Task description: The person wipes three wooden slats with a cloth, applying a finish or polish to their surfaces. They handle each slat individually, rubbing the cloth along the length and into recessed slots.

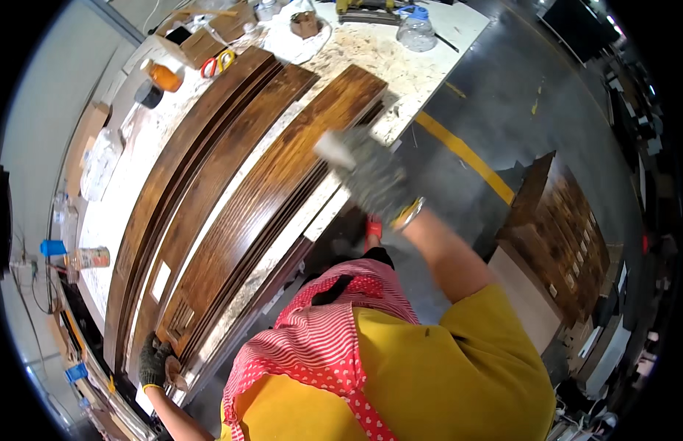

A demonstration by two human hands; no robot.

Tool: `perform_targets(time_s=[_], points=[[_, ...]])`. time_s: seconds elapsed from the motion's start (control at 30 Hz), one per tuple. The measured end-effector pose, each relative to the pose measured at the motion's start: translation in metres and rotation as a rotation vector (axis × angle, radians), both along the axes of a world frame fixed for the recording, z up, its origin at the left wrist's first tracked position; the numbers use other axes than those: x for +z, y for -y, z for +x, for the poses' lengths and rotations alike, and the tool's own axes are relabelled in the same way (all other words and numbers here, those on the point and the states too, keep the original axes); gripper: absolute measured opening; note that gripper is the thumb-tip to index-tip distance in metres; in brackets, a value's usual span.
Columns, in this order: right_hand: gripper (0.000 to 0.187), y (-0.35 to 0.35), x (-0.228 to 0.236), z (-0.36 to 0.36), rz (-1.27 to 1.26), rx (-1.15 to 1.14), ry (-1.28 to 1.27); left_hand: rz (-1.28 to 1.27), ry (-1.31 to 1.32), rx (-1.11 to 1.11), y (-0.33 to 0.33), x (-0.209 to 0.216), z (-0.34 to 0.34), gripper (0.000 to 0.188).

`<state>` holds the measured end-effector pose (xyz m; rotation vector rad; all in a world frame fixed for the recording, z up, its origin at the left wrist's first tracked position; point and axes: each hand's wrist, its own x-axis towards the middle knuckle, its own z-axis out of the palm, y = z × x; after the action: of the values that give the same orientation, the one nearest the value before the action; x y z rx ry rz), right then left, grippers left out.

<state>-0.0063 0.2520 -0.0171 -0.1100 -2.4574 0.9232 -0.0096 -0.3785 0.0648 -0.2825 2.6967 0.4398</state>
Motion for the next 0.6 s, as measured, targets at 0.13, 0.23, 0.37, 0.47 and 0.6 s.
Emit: perform_targets(time_s=[0.13,0.23,0.37,0.47,0.6], points=[[0.040,-0.025,0.002,-0.020,0.139,-0.124,-0.116,0.368,0.001,0.193,0.018,-0.014,0.007,0.057],[0.034,0.017,0.007,-0.009,0.113,-0.060,0.034,0.427,-0.038,0.239,0.027,-0.028,0.009,0.059],[0.033,0.093,0.015,0.018,0.309,0.308,-0.051,0.487,-0.074,0.286,0.032,-0.037,0.010,0.059],[0.033,0.077,0.011,0.018,-0.035,0.470,0.062,0.482,-0.043,0.288,0.034,-0.035,0.011,0.058],[0.040,-0.018,0.007,-0.003,-0.138,0.157,0.077,0.510,-0.046,0.263,0.038,-0.035,0.010,0.060]])
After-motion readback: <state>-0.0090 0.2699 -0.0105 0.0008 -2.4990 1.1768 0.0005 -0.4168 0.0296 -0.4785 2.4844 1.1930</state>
